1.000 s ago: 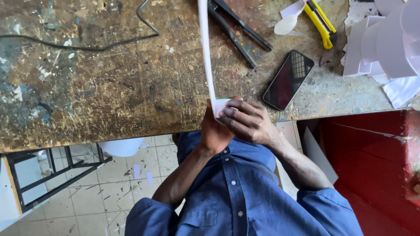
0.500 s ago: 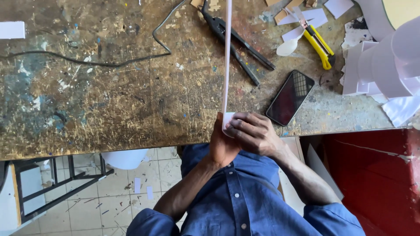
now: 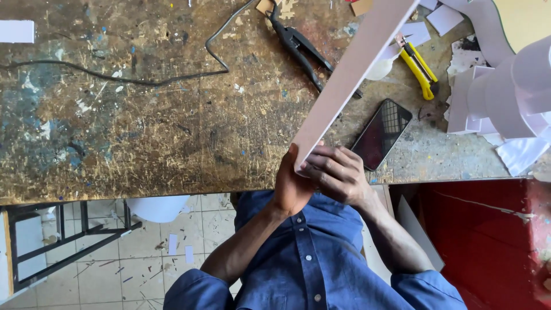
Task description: The person uses a hair straightener to heat a plastic strip to make it flexible, then bends it and glues it to a sign component.
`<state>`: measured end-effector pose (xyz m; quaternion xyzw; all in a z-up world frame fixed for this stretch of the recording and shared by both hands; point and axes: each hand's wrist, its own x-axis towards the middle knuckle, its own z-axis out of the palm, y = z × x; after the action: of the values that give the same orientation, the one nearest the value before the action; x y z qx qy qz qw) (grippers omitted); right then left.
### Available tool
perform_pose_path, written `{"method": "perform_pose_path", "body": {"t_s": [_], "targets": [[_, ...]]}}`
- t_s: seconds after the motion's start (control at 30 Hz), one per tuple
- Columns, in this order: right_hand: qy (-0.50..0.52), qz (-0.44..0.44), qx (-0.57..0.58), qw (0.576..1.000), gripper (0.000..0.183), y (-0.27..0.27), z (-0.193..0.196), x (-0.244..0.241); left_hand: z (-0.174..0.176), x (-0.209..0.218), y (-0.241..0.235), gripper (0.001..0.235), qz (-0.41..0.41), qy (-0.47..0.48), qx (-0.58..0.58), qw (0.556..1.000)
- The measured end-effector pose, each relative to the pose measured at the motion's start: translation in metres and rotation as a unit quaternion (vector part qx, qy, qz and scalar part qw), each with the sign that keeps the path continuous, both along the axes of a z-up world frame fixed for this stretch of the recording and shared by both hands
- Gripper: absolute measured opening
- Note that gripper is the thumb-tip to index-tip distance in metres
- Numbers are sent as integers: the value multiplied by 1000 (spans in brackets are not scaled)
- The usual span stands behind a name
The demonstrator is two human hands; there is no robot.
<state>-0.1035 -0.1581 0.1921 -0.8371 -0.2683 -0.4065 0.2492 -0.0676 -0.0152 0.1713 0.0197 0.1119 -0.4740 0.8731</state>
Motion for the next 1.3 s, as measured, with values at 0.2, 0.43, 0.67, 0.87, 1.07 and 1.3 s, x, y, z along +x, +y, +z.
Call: {"method": "perform_pose_path", "body": {"t_s": [0.2,0.43,0.67,0.87,1.07,1.3], "targets": [[37,5,48,998,45,-8,-26,1,-3,6,-1,72,27,-60,31,997],[36,14,159,986,15,-10,-31,3,-64,5,0,93,-12,-196,47,979],[42,7,201,979,11,-12,-28,2,-69,3,10,91,-24,-218,34,975],[83,26,288,954,15,-16,-32,3,-79,7,21,93,-43,-299,78,950],[128,57,358,923,9,-27,-45,1,-106,9,24,71,44,-519,218,826],[155,58,368,915,9,-22,-34,4,-67,21,28,56,139,-546,250,787]]}}
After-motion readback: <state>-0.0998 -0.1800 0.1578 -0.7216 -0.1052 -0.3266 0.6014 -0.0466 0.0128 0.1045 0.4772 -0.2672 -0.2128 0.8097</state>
